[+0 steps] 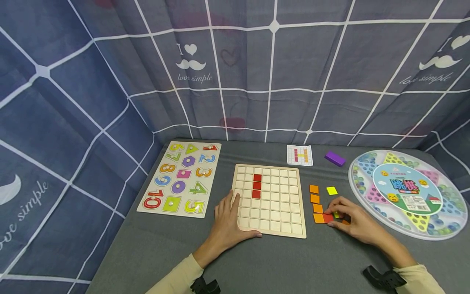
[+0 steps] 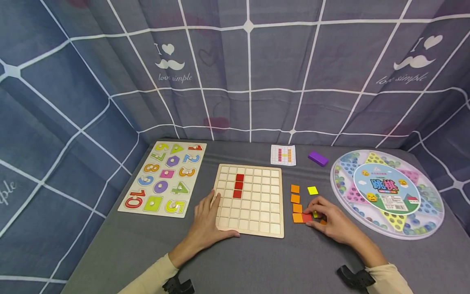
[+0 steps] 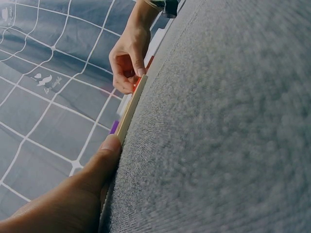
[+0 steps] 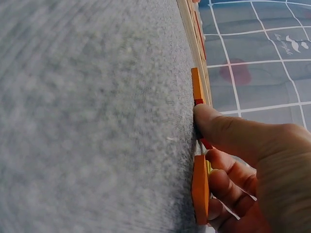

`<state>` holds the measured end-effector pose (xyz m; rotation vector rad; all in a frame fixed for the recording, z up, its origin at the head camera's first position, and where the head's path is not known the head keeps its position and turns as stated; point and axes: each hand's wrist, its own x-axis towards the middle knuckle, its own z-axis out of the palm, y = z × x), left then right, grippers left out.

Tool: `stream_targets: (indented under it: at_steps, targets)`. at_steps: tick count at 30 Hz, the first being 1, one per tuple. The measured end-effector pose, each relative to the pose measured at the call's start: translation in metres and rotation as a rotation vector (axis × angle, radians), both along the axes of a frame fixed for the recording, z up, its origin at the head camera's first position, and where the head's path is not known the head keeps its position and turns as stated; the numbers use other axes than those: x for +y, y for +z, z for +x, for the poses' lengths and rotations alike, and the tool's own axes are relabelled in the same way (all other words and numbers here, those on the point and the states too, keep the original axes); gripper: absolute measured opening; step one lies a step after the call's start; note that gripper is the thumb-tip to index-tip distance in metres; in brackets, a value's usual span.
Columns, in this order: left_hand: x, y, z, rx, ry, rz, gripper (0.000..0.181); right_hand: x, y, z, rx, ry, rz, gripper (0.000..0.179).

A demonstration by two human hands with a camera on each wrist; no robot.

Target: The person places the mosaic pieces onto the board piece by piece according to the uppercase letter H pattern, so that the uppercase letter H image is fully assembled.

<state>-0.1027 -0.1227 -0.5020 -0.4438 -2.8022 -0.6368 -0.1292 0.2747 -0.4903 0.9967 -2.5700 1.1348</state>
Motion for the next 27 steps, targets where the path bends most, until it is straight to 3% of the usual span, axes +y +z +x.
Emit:
stream_targets:
  at_steps: [27]
  targets:
    - [-0.0002, 0.0004, 0.0001, 0.001, -0.001, -0.005, 0.131, -0.0001, -0.0015, 0.0008, 0.009, -0.020, 0.011, 0.042]
